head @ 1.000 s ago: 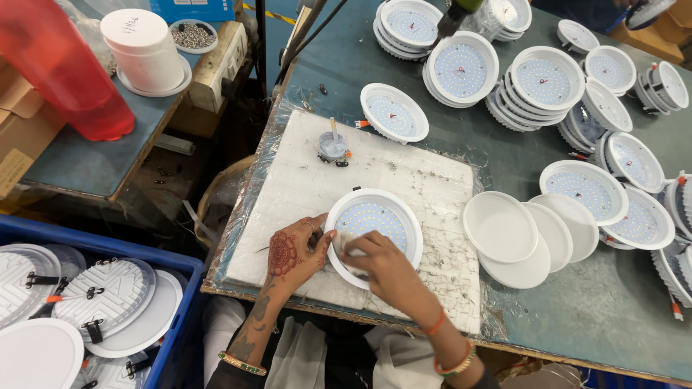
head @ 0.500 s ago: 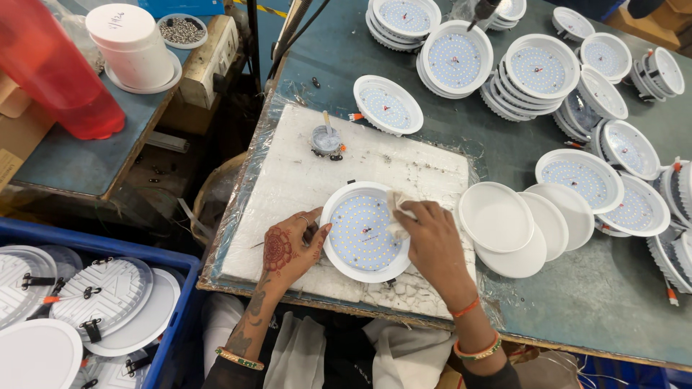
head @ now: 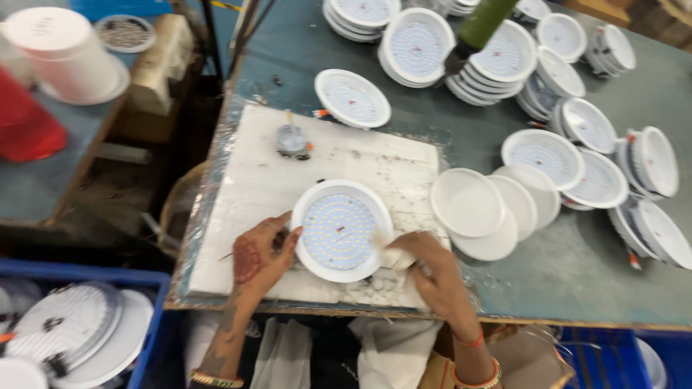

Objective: The person wipes the surface of a circular LED light fixture with a cloth, then attaches a small black component to the back. They use a green heat gun to apply heat to the component and then place the finished unit into a blue bin. This process is repeated for multiple units.

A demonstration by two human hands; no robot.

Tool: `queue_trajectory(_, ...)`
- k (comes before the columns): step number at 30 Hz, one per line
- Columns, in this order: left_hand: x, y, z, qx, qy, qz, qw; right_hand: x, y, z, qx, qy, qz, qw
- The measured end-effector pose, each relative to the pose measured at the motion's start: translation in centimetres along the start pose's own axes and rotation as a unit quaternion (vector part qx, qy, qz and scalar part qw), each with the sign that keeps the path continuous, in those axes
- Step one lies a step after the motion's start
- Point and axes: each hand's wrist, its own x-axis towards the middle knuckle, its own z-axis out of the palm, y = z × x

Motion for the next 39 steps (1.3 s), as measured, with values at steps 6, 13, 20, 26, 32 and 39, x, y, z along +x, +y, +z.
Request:
queue_trajectory(6, 0.0, 0.0, 0.0, -0.047, -0.007, -0.031, 0.998, -5.6, 5.4, -6.2, -0.358, 0.278, 0.137, 0.881)
queue_trajectory(13, -0.2, 0.2, -0.2, -0.040, -0.010, -0.057, 0.998, -10.7, 14.0, -9.9, -0.466, 0.284, 0.274, 0.792)
queue_trajectory(20, -0.2, -0.2, -0.2, -0.018, 0.007, -0.043, 0.999, -9.8, 13.9, -10.1, -0.471, 0.211, 0.224, 0.827)
queue_trajectory(26, -0.1, -0.5, 0.0, -0.022, 0.012, -0.040, 0.999, -5.7, 11.9, -6.9, -0.406, 0.135, 0.109, 0.897)
queue_trajectory(32, 0.0, -0.7, 0.2, 0.020, 0.000, -0.041, 0.999, -3.5, 12.1, -4.7, -0.441, 0.093, 0.106, 0.886)
queue_trajectory(39, 1.9, 0.4, 2.2, 0.114, 0.004, -0.048, 0.992, -2.6, 10.6, -6.7, -0.436, 0.167, 0.055, 0.883)
